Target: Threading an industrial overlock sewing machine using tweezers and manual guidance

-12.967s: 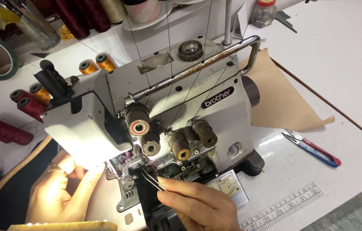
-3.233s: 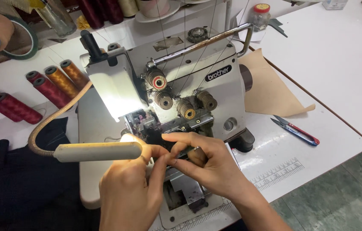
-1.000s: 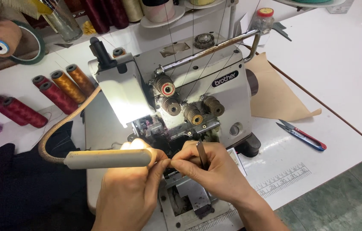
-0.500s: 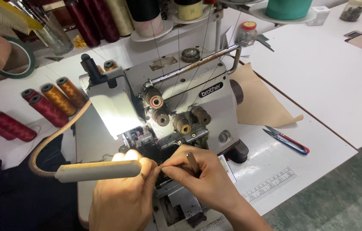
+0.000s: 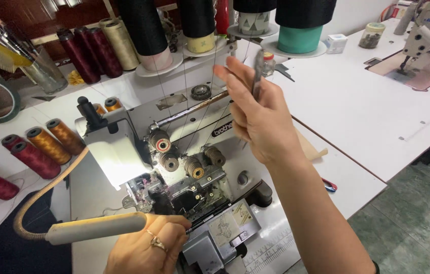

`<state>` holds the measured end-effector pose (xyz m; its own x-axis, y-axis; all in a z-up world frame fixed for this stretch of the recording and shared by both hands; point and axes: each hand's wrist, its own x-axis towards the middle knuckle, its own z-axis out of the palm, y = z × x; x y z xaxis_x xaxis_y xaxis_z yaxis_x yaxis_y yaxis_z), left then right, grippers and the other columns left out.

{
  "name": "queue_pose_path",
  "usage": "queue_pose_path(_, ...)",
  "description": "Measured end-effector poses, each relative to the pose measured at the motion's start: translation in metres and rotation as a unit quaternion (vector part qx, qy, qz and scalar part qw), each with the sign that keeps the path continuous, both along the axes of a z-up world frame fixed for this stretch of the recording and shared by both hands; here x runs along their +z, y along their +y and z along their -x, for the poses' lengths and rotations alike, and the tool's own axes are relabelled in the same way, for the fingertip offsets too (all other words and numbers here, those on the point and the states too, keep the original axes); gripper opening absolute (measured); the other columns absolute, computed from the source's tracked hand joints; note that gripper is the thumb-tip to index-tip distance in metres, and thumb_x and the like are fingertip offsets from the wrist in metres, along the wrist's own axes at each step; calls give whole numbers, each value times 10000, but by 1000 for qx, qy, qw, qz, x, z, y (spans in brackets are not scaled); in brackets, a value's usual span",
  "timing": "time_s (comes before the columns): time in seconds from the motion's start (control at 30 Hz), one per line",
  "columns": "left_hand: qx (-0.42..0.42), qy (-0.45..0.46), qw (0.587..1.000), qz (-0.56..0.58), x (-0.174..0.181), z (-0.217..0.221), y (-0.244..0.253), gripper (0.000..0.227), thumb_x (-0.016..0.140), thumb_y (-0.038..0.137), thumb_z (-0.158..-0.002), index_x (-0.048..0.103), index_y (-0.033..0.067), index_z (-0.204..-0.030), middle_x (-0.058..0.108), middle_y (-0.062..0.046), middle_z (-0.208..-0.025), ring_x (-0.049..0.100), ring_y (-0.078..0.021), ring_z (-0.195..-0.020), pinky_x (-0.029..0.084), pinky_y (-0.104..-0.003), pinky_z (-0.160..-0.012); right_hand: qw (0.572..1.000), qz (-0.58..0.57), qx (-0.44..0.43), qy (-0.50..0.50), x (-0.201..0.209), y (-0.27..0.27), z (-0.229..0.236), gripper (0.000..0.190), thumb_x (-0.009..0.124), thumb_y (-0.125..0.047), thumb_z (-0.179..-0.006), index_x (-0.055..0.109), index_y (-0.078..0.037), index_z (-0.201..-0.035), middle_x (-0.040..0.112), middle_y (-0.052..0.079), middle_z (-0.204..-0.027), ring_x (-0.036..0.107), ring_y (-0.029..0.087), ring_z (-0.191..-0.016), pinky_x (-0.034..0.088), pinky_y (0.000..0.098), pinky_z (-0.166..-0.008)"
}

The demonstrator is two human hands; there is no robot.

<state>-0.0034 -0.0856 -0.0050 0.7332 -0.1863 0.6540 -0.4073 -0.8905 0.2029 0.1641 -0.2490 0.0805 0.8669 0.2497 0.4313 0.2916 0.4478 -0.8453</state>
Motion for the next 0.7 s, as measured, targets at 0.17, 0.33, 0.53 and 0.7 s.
queue_pose_path(0.17, 65, 36, 997, -5, -13, 3, 3, 207, 507, 233, -917, 600, 238, -732, 520, 57, -643, 468, -175, -567, 360, -300, -517, 997, 22, 71, -27, 9, -3, 5, 481, 469, -172, -938, 392, 18, -1374, 585, 166, -1337, 176, 30, -405, 184, 163, -321)
queue_pose_path(0.33, 38, -11, 998, -57, -13, 3, 0, 236, 518, 197, -932, 512, 167, -698, 416, 23, -632, 398, -194, -564, 351, -311, -564, 998, 35, 45, -11, 7, -6, 13, 492, 497, -180, -926, 435, -3, -1381, 643, 113, -1256, 187, 19, -391, 188, 161, -304)
queue_pose_path(0.53, 22, -37, 997, -67, -16, 7, -12, 229, 529, 150, -930, 474, 144, -708, 485, 24, -672, 443, -198, -582, 344, -314, -597, 991, 50, -90, -85, -10, -19, 54, 261, 430, -134, -986, 564, -2, -1166, 684, 178, -1137, 228, 12, -362, 215, 154, -292)
queue_pose_path(0.7, 38, -88, 985, -142, -25, 11, -19, 257, 441, 37, -946, 445, 145, -713, 415, 0, -655, 419, -189, -558, 378, -312, -604, 991, 99, 53, -75, -58, -25, 90, 298, 443, -179, -978, 665, -12, -1082, 718, 65, -896, 282, 21, -372, 239, 179, -313)
